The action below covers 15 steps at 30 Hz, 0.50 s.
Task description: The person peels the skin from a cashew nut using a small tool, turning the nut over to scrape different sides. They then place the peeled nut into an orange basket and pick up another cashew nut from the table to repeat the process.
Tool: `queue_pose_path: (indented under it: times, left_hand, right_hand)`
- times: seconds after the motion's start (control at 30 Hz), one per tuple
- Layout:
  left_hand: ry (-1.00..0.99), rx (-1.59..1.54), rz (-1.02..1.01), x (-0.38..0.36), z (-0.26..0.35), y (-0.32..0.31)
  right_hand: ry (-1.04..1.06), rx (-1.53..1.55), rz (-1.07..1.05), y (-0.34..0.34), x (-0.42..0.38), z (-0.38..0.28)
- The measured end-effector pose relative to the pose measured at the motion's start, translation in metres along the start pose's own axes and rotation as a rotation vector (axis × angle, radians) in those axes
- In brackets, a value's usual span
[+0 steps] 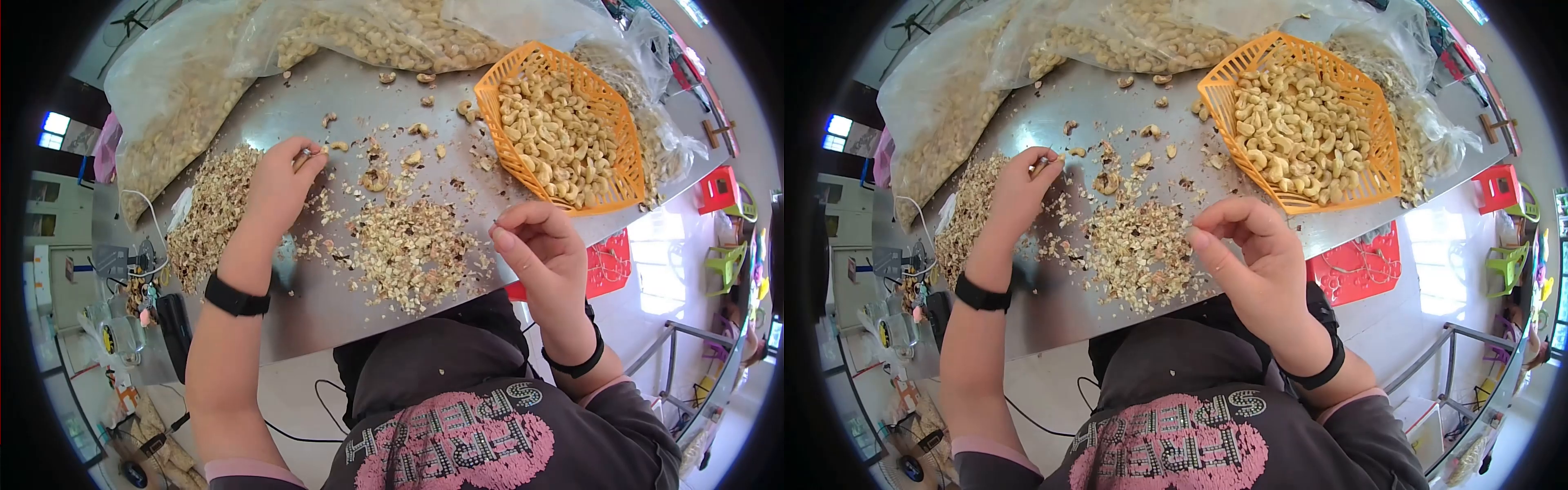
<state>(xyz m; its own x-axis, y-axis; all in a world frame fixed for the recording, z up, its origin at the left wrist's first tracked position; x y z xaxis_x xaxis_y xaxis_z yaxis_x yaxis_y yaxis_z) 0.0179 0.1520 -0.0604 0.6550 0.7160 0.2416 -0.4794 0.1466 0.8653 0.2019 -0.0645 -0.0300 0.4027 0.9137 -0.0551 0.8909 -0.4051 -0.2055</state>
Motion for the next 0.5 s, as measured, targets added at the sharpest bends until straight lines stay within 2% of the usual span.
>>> queue_pose_path:
  times: [0.07, 0.17, 0.27, 0.33, 0.37, 0.43, 0.5]
  left_hand:
    - [0.398, -0.435, -0.137, -0.012, 0.019, 0.01]
    - [0.443, -0.612, -0.168, -0.032, 0.051, 0.022]
    - [0.34, -0.73, -0.129, -0.052, 0.077, 0.026]
    - [0.023, -0.633, -0.081, -0.06, 0.091, 0.029]
    - [0.027, -0.637, -0.084, -0.062, 0.095, 0.03]
    - [-0.146, -0.595, -0.084, -0.064, 0.107, 0.035]
    - [-0.131, -0.602, -0.1, -0.068, 0.118, 0.037]
  right_hand:
    - [-0.029, 0.004, -0.022, -0.004, 0.0, 0.004]
    - [-0.062, -0.028, -0.043, -0.013, 0.0, 0.009]
    - [-0.082, -0.018, -0.132, -0.025, -0.002, 0.016]
    - [-0.194, 0.045, -0.21, -0.034, -0.004, 0.022]
    - [-0.268, 0.089, -0.241, -0.039, -0.006, 0.02]
    - [-0.303, 0.165, -0.271, -0.045, -0.007, 0.016]
    - [-0.337, 0.241, -0.301, -0.046, -0.007, 0.016]
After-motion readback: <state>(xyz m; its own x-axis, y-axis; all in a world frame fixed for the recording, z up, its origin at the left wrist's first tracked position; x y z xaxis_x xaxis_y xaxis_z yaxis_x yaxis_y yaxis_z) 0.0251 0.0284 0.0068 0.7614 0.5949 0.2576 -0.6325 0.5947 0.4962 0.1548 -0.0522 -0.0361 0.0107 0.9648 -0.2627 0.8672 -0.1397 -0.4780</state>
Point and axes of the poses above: each hand's wrist, its own x-axis towards the middle knuckle, its own y-axis out of the back of the hand, z = x × y, the point moved 2 cm from there along x, towards the middle knuckle, and after that the axes turned 6 degrees about -y, right-handed, at the moved point
